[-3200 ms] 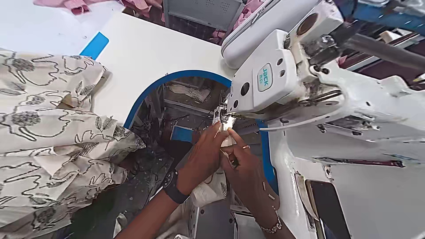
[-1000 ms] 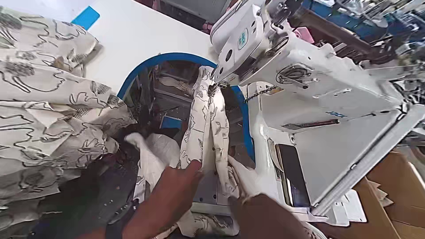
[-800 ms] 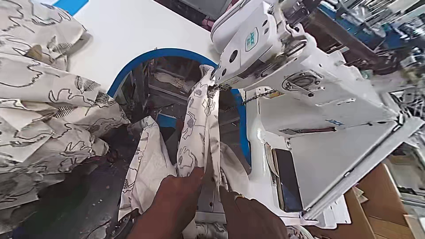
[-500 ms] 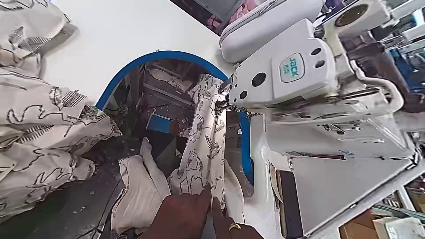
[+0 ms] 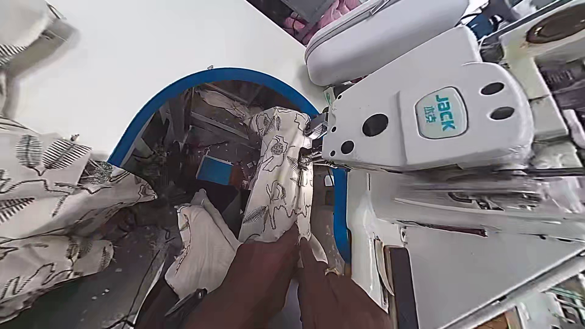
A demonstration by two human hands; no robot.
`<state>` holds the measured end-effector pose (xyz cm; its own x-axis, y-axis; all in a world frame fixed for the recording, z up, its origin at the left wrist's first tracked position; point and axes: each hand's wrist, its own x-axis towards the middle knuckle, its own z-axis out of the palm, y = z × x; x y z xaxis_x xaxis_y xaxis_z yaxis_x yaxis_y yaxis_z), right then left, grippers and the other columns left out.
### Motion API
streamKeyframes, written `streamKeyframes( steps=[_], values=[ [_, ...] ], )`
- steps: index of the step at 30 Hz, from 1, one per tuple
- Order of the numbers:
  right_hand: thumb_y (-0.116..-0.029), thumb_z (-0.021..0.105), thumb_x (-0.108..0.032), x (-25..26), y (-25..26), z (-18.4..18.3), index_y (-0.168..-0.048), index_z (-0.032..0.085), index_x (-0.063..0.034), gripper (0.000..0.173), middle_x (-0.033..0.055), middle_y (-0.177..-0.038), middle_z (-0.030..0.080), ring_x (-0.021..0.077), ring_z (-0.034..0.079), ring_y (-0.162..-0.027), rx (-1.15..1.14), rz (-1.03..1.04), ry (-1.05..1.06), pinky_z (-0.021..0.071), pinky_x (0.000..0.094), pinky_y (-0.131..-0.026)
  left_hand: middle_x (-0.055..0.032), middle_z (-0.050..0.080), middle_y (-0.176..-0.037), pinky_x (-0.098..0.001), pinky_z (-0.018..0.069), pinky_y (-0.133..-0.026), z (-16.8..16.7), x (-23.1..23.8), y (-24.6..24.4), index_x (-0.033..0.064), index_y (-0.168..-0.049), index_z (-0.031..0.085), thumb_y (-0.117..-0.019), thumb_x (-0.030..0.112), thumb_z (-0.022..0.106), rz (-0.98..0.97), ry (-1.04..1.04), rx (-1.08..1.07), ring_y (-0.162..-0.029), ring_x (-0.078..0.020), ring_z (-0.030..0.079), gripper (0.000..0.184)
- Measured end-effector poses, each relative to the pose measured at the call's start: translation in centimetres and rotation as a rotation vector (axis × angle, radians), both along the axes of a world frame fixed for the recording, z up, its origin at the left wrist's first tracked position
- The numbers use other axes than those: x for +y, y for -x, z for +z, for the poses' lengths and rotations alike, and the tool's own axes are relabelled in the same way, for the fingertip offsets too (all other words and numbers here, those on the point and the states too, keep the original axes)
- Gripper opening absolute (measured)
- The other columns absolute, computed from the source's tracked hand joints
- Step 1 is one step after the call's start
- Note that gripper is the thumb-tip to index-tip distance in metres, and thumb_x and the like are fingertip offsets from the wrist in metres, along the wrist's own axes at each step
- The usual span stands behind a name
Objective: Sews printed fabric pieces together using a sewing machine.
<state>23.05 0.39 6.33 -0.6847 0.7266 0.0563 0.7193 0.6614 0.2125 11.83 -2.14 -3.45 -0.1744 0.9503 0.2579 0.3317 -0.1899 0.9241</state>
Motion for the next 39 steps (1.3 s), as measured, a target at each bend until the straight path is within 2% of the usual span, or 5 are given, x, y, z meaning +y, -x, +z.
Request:
streamKeyframes(
  steps=[14, 18, 23, 32, 39],
  values=[
    [-0.0940, 0.066, -0.017, 8.1, -6.7, -4.2, -0.089, 0.069, 0.0031, 0.021, 0.0162, -0.079, 0.066, 0.0330, 0.065, -0.078, 0.116, -0.100, 0.796, 0.0484, 0.0554, -0.074, -0.0032, 0.064, -0.075, -0.0363, 0.0521, -0.067, -3.9, 0.9, 9.6, 0.0024, -0.093, 0.070, -0.1015, 0.023, 0.061, -0.073, 0.235, -0.051, -0.068, -0.0105, 0.060, 0.024],
    [-0.0837, 0.062, -0.018, 3.5, -7.9, -1.0, -0.074, 0.068, -0.0041, 0.018, 0.0084, -0.059, 0.058, 0.0282, 0.062, -0.055, 0.263, 0.116, 0.353, 0.0476, 0.0483, -0.049, -0.0073, 0.066, -0.075, -0.0374, 0.0524, -0.065, 2.0, -0.3, 6.4, 0.0018, -0.099, 0.073, -0.1023, 0.020, 0.057, -0.169, 0.025, 0.189, -0.067, -0.0162, 0.063, 0.024],
    [-0.0818, 0.058, -0.011, 3.4, -10.1, -6.9, -0.079, 0.075, -0.0012, 0.019, 0.0150, -0.081, 0.074, 0.0342, 0.073, -0.086, 0.514, 0.187, 0.389, 0.0554, 0.0559, -0.082, -0.0088, 0.061, -0.059, -0.0425, 0.0491, -0.053, -0.7, -3.0, -0.5, -0.0002, -0.096, 0.075, -0.1002, 0.016, 0.054, -0.028, 0.024, 0.085, -0.052, -0.0216, 0.060, 0.027],
    [-0.0795, 0.059, -0.016, 2.5, -2.6, -3.5, -0.067, 0.064, -0.0088, 0.016, 0.0048, -0.053, 0.053, 0.0236, 0.060, -0.049, 0.228, 0.342, 0.075, 0.0425, 0.0348, -0.039, 0.0039, 0.051, -0.059, -0.0277, 0.0397, -0.056, -2.4, 0.8, 1.5, 0.0062, -0.070, 0.062, -0.0980, 0.014, 0.051, -0.210, 0.040, -0.285, -0.056, -0.0037, 0.049, 0.031],
    [-0.0828, 0.057, -0.016, 4.3, -3.8, -4.5, -0.074, 0.070, -0.0084, 0.018, 0.0060, -0.067, 0.061, 0.0213, 0.063, -0.058, 0.317, 0.255, 0.143, 0.0488, 0.0349, -0.047, -0.0051, 0.074, -0.083, -0.0294, 0.0532, -0.069, -2.3, -1.1, 0.4, 0.0025, -0.121, 0.074, -0.1055, 0.023, 0.051, -0.115, 0.093, -0.310, -0.070, -0.0063, 0.064, 0.034]
  ],
)
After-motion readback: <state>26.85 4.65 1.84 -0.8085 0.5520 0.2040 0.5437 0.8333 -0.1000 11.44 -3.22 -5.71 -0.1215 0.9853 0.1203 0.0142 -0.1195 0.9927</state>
